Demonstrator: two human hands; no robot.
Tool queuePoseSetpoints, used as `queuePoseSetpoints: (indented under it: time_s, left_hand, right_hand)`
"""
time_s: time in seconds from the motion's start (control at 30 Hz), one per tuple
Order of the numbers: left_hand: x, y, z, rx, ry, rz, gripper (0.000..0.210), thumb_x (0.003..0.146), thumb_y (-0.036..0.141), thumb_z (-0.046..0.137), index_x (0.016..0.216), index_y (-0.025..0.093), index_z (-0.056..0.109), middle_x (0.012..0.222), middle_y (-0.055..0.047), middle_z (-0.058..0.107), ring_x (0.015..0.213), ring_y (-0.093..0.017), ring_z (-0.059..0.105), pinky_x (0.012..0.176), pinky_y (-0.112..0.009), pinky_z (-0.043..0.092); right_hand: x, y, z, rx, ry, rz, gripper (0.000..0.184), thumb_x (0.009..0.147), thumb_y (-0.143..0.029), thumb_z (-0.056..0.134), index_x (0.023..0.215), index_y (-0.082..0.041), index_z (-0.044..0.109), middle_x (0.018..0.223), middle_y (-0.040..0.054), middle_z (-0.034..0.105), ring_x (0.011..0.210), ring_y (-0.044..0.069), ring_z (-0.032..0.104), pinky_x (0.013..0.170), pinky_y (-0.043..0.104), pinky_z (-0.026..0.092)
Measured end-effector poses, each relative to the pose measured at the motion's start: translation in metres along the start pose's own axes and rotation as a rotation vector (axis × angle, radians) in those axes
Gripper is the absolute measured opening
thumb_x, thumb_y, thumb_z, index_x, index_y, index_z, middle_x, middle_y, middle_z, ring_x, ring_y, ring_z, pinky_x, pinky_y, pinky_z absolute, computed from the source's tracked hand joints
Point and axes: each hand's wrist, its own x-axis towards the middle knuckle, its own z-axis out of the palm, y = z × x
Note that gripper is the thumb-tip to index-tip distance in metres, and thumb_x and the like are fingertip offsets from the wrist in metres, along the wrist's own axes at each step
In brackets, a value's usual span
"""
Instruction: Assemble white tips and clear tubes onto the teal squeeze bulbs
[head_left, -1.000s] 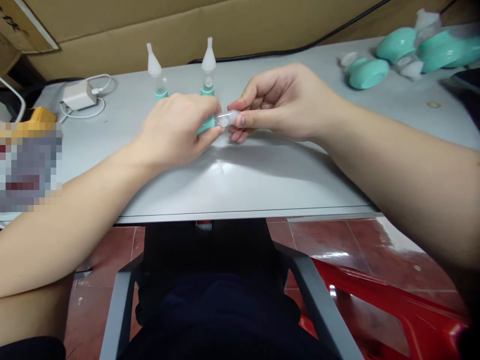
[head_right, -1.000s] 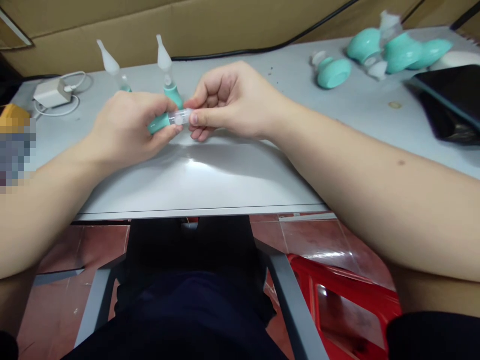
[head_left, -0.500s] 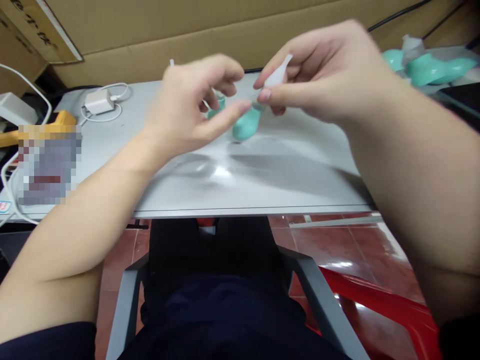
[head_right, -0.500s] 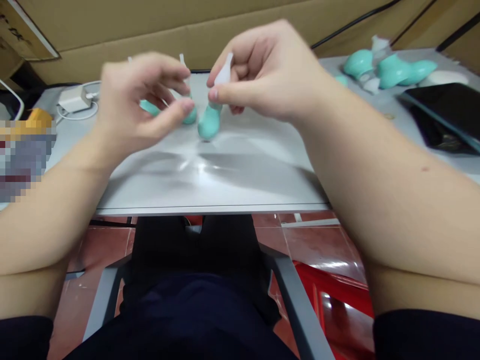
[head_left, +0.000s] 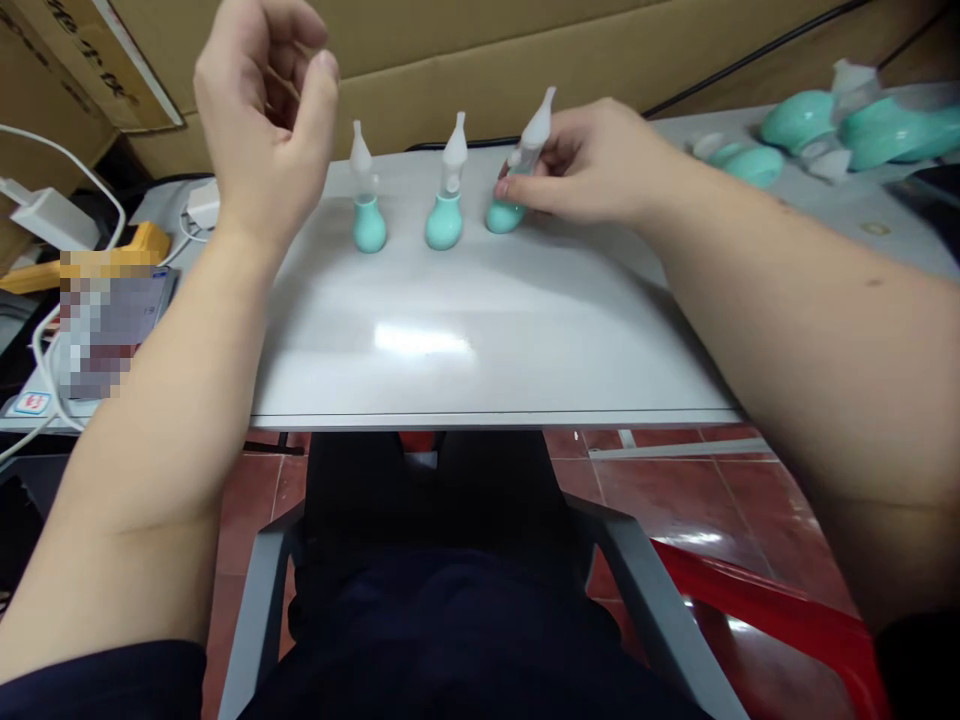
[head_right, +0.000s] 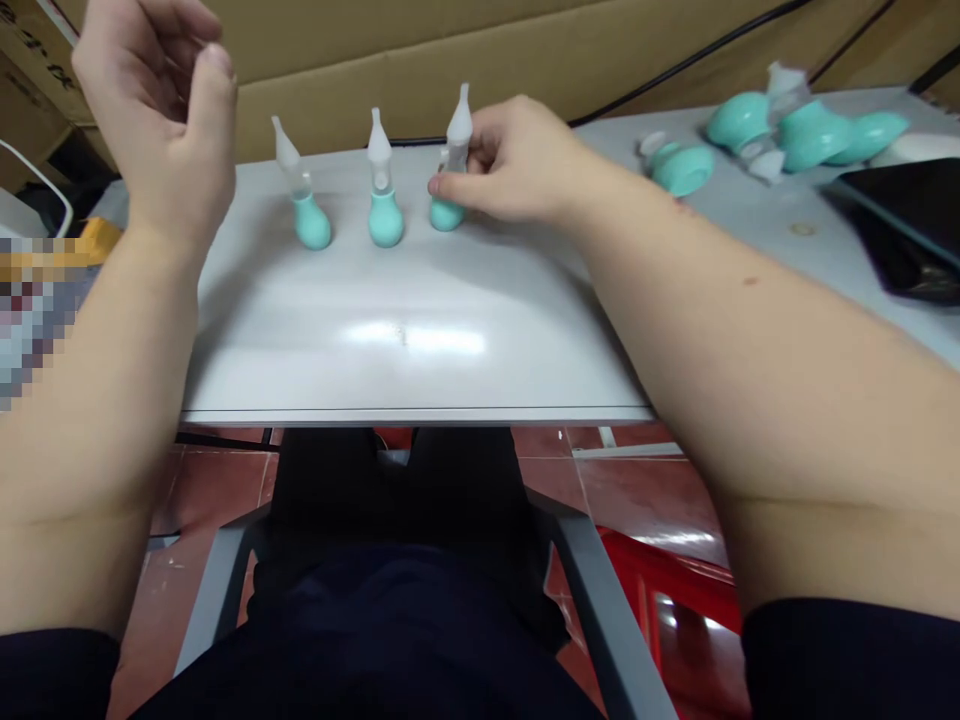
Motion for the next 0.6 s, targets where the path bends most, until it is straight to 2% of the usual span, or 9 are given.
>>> queuePoseSetpoints:
  time_s: [0.13,0.2,0.27,0.33,0.4,0.47,0.53,0.6]
  left_hand:
    - [-0.002,0.017,-0.003,0.023,-0.188,-0.159,0.094,0.088,0.115,0.036,0.105,0.027,0.061,0.094,0.004,0.057,0.084,-0.006,0.053,0.078,-0.038,0.054]
    - [-0.004,0.024,-0.004,0.009,-0.264,-0.222,0.097,0.085,0.117,0.034,0.107,0.027,0.061,0.093,0.004,0.056,0.085,-0.005,0.053,0.080,-0.037,0.053]
    - [-0.006,0.028,-0.007,0.004,-0.345,-0.292,0.093,0.090,0.114,0.036,0.118,0.029,0.059,0.096,0.005,0.058,0.090,-0.005,0.053,0.080,-0.035,0.050]
    - [-0.008,0.028,-0.010,0.004,-0.425,-0.385,0.091,0.092,0.112,0.045,0.133,0.032,0.055,0.100,0.006,0.061,0.092,-0.006,0.052,0.079,-0.035,0.047]
    - [-0.009,0.026,-0.014,0.037,-0.484,-0.454,0.098,0.090,0.113,0.051,0.146,0.032,0.049,0.105,0.006,0.063,0.090,-0.008,0.048,0.079,-0.037,0.046]
    - [-0.009,0.023,-0.015,0.070,-0.534,-0.481,0.105,0.091,0.112,0.049,0.157,0.031,0.043,0.112,0.004,0.065,0.091,-0.010,0.047,0.083,-0.040,0.048]
    - [-0.011,0.019,-0.015,0.083,-0.585,-0.487,0.110,0.092,0.112,0.045,0.164,0.029,0.039,0.118,0.002,0.067,0.094,-0.011,0.047,0.086,-0.040,0.049]
    - [-0.013,0.015,-0.013,0.081,-0.630,-0.492,0.118,0.085,0.116,0.051,0.164,0.028,0.044,0.122,0.001,0.068,0.094,-0.012,0.048,0.086,-0.040,0.051]
  right_hand:
    - [-0.003,0.013,-0.007,-0.012,-0.136,0.048,0.029,0.093,-0.022,0.096,0.111,-0.016,0.075,0.066,-0.0093,0.063,0.056,0.003,0.049,0.060,0.028,0.037]
    - [-0.001,0.019,-0.014,-0.056,-0.253,0.102,0.041,0.091,-0.025,0.098,0.120,-0.017,0.070,0.069,-0.0094,0.068,0.056,0.004,0.052,0.060,0.028,0.037]
    - [0.001,0.023,-0.019,-0.104,-0.328,0.134,0.045,0.092,-0.027,0.098,0.123,-0.018,0.067,0.073,-0.0093,0.072,0.057,0.003,0.054,0.061,0.028,0.036]
    - [0.002,0.025,-0.020,-0.136,-0.332,0.145,0.046,0.093,-0.028,0.098,0.126,-0.018,0.067,0.074,-0.0098,0.072,0.057,0.003,0.053,0.061,0.028,0.036]
    - [0.002,0.023,-0.019,-0.171,-0.320,0.158,0.049,0.093,-0.029,0.098,0.130,-0.018,0.068,0.076,-0.0101,0.072,0.057,0.003,0.053,0.062,0.028,0.037]
    - [0.002,0.022,-0.017,-0.205,-0.299,0.173,0.051,0.090,-0.030,0.099,0.130,-0.018,0.069,0.077,-0.0096,0.072,0.058,0.004,0.053,0.062,0.027,0.037]
    - [0.005,0.023,-0.018,-0.230,-0.281,0.182,0.050,0.086,-0.029,0.102,0.122,-0.018,0.071,0.076,-0.0087,0.071,0.060,0.005,0.052,0.061,0.027,0.036]
    - [0.010,0.028,-0.025,-0.229,-0.303,0.178,0.041,0.080,-0.025,0.105,0.105,-0.017,0.073,0.069,-0.0074,0.067,0.058,0.007,0.048,0.058,0.029,0.031]
